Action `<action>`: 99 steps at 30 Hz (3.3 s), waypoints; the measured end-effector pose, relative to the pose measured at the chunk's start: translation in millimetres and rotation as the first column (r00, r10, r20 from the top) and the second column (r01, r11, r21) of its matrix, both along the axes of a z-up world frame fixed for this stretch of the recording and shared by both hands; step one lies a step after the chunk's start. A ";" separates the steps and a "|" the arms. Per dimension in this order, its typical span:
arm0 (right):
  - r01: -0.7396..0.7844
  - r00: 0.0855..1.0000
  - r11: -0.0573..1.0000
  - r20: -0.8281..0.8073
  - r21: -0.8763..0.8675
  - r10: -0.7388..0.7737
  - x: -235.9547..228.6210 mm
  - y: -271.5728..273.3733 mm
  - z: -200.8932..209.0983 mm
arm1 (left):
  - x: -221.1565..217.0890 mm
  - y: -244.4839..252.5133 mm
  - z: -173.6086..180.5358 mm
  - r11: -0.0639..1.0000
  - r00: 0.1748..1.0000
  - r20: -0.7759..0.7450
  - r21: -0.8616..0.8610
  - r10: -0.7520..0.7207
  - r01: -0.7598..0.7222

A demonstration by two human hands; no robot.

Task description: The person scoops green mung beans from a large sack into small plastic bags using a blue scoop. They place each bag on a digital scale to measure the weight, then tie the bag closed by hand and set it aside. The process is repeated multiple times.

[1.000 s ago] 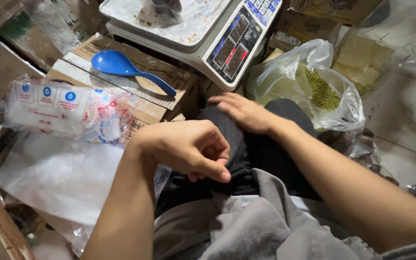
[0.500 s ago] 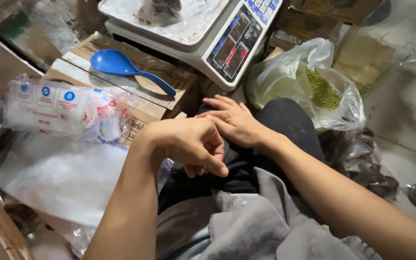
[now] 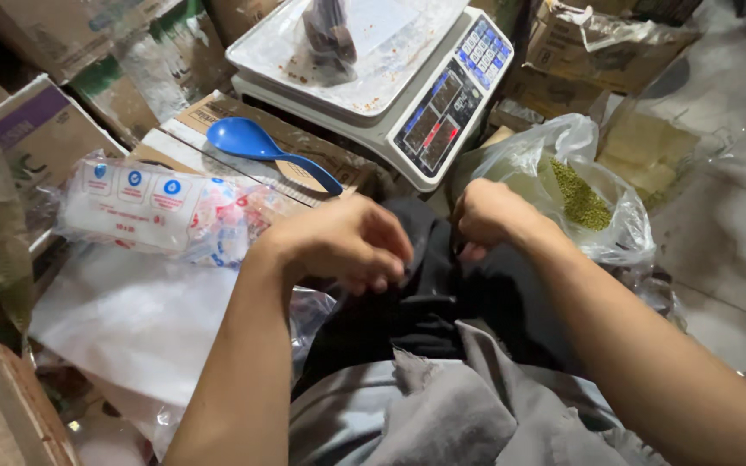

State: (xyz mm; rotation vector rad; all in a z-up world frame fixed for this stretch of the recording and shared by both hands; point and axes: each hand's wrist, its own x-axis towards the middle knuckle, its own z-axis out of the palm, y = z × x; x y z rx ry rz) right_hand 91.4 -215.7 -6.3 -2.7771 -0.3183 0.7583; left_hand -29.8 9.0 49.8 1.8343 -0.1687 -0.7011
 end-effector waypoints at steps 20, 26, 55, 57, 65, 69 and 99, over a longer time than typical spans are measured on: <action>-0.273 0.928 0.784 0.368 0.557 0.062 -72.9 138.3 26.0 | -7.7 151.2 -25.9 0.434 0.453 0.604 0.188 0.656 -0.881; -0.001 0.989 0.694 -0.100 0.720 0.106 -70.6 171.6 -3.4 | 0.4 170.4 -52.5 0.269 0.553 0.553 0.513 0.623 -0.815; 0.086 0.993 0.558 -0.030 0.825 -0.110 -80.7 221.0 -49.2 | -4.1 153.9 -65.5 0.369 0.501 0.236 0.439 0.833 -0.820; 0.117 0.992 0.549 -0.067 0.827 -0.111 -81.3 215.6 -44.4 | -4.1 153.4 -66.5 0.392 0.526 0.224 0.449 0.820 -0.803; -0.038 0.952 0.555 0.199 0.831 -0.231 -51.7 159.3 -22.0 | -1.7 141.3 -90.0 0.367 0.616 0.389 0.546 0.685 -0.753; 0.156 0.944 0.427 -0.007 0.891 -0.330 -36.1 115.4 -4.7 | 0.5 134.6 -87.8 0.341 0.551 0.365 0.500 0.751 -0.796; 0.305 0.916 0.032 -0.284 0.952 -0.282 -50.9 -64.9 82.6 | 29.7 -7.4 -40.5 0.486 0.731 -0.342 -0.573 0.590 -0.660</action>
